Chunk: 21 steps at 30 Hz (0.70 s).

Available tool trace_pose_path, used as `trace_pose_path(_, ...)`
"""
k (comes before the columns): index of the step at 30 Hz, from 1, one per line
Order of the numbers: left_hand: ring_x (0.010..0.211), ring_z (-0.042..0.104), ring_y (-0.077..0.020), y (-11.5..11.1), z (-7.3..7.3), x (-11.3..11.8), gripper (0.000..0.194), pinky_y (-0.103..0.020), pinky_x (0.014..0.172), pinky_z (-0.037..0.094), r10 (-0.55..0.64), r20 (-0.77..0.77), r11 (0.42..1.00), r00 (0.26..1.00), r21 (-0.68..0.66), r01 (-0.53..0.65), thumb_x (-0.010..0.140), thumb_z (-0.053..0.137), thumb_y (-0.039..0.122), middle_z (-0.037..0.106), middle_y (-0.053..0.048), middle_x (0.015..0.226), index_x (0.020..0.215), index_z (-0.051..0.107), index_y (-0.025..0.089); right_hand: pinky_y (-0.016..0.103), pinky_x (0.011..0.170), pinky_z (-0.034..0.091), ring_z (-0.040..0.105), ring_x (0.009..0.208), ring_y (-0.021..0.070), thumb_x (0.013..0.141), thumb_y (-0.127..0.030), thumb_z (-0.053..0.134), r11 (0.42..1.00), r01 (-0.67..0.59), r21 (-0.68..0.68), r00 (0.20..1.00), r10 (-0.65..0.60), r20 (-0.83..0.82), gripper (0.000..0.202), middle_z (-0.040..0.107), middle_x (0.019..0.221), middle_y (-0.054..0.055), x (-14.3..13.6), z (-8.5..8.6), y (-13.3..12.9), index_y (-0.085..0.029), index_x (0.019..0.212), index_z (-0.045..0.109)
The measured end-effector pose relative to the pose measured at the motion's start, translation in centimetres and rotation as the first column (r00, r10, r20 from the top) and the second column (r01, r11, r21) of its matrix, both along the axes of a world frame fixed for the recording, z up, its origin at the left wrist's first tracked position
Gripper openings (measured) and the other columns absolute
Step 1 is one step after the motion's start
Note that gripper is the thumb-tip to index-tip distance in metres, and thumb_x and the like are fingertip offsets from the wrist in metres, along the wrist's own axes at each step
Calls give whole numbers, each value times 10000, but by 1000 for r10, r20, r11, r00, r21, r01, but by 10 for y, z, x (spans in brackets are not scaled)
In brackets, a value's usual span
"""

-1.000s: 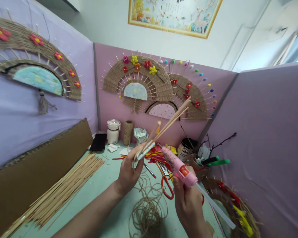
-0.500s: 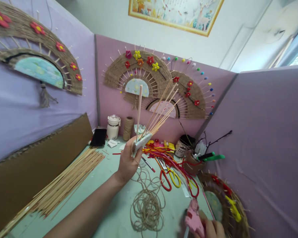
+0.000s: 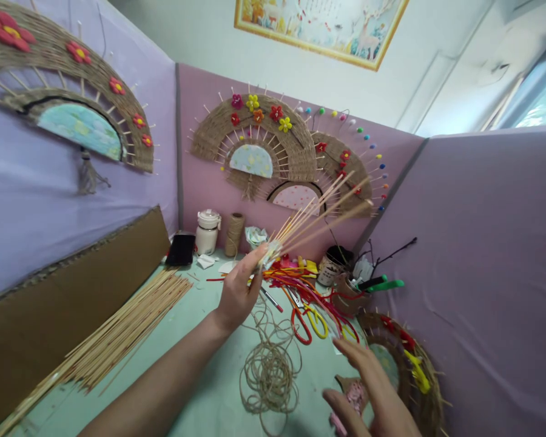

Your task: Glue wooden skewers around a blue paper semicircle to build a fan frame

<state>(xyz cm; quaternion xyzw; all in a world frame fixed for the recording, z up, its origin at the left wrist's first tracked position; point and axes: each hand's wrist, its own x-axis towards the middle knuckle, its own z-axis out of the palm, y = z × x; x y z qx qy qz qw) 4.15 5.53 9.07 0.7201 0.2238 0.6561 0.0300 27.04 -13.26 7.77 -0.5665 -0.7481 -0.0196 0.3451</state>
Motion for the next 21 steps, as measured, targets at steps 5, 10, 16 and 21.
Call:
trace_pose_path(5,1308,509,-208,-2,6,-6,568,-405,1087,441,-30,-87,996,996,85,38,922,469,87,533,-93,1427,1452,398,278,415,1023,484,579,1204,232,859,-328,647,984,-167,57,740,163,-653,444,603,1278,99,-101,46,67,-253,1270,499)
trace_pose_path(10,1313,501,-209,2,6,-10,583,-406,1083,445,4,-95,997,996,73,3,917,458,60,525,-88,1429,1449,405,292,232,577,521,616,676,128,863,-382,639,957,-283,58,352,160,-922,234,632,804,2,-134,38,92,-225,1027,585)
trace_pose_path(16,1289,525,-201,3,1,-4,568,-395,1077,454,2,-107,1000,994,23,0,917,463,70,556,-79,1402,1438,419,289,214,497,412,523,604,118,858,-389,625,996,-86,30,483,68,-873,206,611,728,8,-119,44,86,-189,874,672)
trace_pose_path(21,1246,562,-193,2,-2,-1,529,-377,1063,468,-31,-79,998,996,-49,27,908,500,87,604,-66,1348,1402,469,276,220,540,447,540,608,120,841,-349,647,998,-31,59,513,67,-856,166,613,695,-5,-109,49,91,-185,826,671)
